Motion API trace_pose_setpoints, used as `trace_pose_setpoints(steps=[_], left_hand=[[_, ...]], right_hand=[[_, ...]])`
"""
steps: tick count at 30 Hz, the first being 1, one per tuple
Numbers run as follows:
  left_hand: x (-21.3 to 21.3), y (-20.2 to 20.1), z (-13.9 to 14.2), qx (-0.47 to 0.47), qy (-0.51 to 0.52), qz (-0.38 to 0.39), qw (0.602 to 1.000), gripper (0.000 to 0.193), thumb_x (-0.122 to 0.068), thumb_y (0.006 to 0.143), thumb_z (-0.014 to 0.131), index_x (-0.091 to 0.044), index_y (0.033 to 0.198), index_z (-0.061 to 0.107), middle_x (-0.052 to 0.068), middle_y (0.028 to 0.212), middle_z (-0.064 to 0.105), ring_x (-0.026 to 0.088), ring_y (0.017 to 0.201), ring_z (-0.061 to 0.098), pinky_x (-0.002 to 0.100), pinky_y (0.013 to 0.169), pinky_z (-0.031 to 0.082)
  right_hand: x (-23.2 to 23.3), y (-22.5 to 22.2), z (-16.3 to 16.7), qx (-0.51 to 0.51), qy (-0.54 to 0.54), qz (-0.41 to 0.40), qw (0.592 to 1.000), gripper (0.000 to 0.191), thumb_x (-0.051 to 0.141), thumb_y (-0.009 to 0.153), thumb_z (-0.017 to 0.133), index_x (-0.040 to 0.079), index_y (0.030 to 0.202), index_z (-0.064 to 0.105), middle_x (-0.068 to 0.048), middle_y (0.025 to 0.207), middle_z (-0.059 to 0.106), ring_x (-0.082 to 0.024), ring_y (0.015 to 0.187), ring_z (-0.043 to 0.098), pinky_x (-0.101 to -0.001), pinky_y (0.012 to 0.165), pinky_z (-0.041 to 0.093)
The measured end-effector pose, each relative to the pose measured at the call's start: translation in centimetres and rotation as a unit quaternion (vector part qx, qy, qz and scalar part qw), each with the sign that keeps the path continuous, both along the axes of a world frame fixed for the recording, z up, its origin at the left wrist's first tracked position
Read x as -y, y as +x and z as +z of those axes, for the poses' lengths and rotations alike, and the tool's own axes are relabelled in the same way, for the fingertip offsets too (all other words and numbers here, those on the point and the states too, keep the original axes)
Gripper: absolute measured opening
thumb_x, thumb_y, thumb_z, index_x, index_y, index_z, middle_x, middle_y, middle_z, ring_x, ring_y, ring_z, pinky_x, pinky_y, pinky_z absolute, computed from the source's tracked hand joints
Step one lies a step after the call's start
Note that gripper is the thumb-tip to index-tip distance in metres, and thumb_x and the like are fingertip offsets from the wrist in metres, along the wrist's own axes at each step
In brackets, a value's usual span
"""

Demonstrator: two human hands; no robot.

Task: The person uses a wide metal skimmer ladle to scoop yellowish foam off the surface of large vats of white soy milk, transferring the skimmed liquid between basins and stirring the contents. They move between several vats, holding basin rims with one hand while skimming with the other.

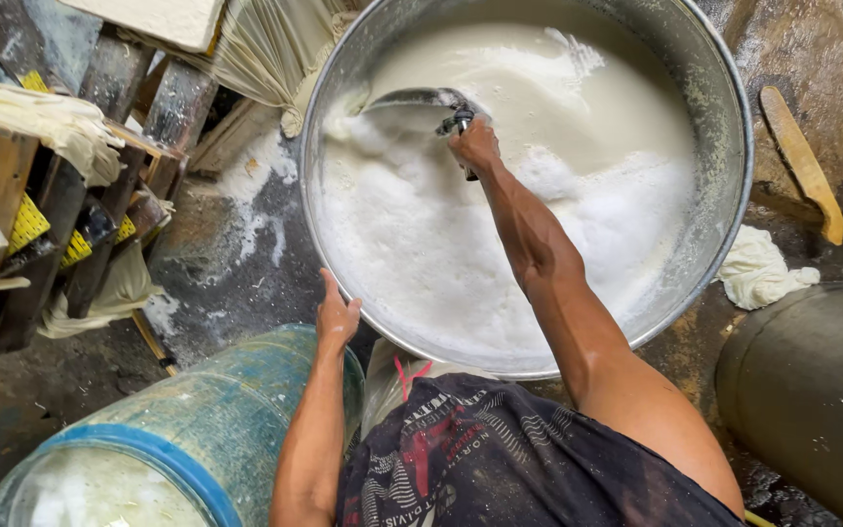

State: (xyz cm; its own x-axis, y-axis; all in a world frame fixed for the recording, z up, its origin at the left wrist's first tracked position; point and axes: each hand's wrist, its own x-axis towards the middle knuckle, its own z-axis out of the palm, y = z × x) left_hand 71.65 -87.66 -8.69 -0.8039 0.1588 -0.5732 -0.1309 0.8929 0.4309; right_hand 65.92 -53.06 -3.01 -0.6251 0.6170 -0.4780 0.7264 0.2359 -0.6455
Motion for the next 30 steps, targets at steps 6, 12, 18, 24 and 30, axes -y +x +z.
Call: trace_pose_setpoints(steps=[6,12,18,24,30], left_hand=[[-0.1,0.3,1.0,0.003,0.010,-0.006,1.000,0.104,-0.017,0.087,0.068,-0.014,0.165,-0.001,0.032,0.122,0.068,0.049,0.115,0.064,0.050,0.104,0.049],[0.5,0.1,1.4,0.008,0.001,-0.039,0.999,0.106,-0.021,0.088,0.068,-0.014,0.164,-0.006,0.032,0.125,0.065,0.048,0.118,0.063,0.050,0.105,0.048],[1.7,-0.2,0.4,0.005,0.010,-0.055,0.998,0.108,-0.025,0.089,0.069,-0.011,0.163,-0.008,0.034,0.125,0.064,0.049,0.117,0.063,0.050,0.106,0.047],[2.8,-0.3,-2.2,-0.016,0.066,-0.070,0.995,0.109,-0.025,0.088,0.068,-0.009,0.162,-0.010,0.033,0.121,0.068,0.048,0.114,0.067,0.050,0.103,0.050],[3.3,-0.3,-4.4,-0.008,0.061,-0.069,0.996,0.109,-0.024,0.088,0.067,-0.009,0.162,-0.012,0.032,0.119,0.069,0.048,0.113,0.066,0.051,0.103,0.050]], right_hand=[[1.7,4.6,-1.6,0.057,0.107,0.060,0.991,0.065,0.033,0.089,0.065,-0.006,0.135,0.041,-0.031,0.116,0.065,-0.047,0.110,0.065,-0.0516,0.095,0.053],[1.6,11.6,-3.8,0.073,0.144,0.049,0.986,0.075,0.032,0.087,0.069,-0.010,0.140,0.036,-0.033,0.115,0.066,-0.048,0.108,0.066,-0.0531,0.094,0.053],[1.1,19.8,-5.5,0.100,0.165,-0.056,0.980,0.063,0.033,0.087,0.071,-0.006,0.129,0.043,-0.035,0.116,0.065,-0.050,0.110,0.064,-0.0529,0.096,0.052],[0.3,28.7,-7.1,0.002,0.133,-0.172,0.976,0.050,0.026,0.086,0.080,-0.009,0.112,0.055,-0.025,0.091,0.070,-0.038,0.079,0.068,-0.0500,0.068,0.055],[3.1,33.8,-7.4,-0.024,-0.120,-0.388,0.913,0.018,0.008,0.092,0.057,-0.005,0.103,0.061,-0.014,0.073,0.064,-0.020,0.055,0.065,-0.0319,0.047,0.058]])
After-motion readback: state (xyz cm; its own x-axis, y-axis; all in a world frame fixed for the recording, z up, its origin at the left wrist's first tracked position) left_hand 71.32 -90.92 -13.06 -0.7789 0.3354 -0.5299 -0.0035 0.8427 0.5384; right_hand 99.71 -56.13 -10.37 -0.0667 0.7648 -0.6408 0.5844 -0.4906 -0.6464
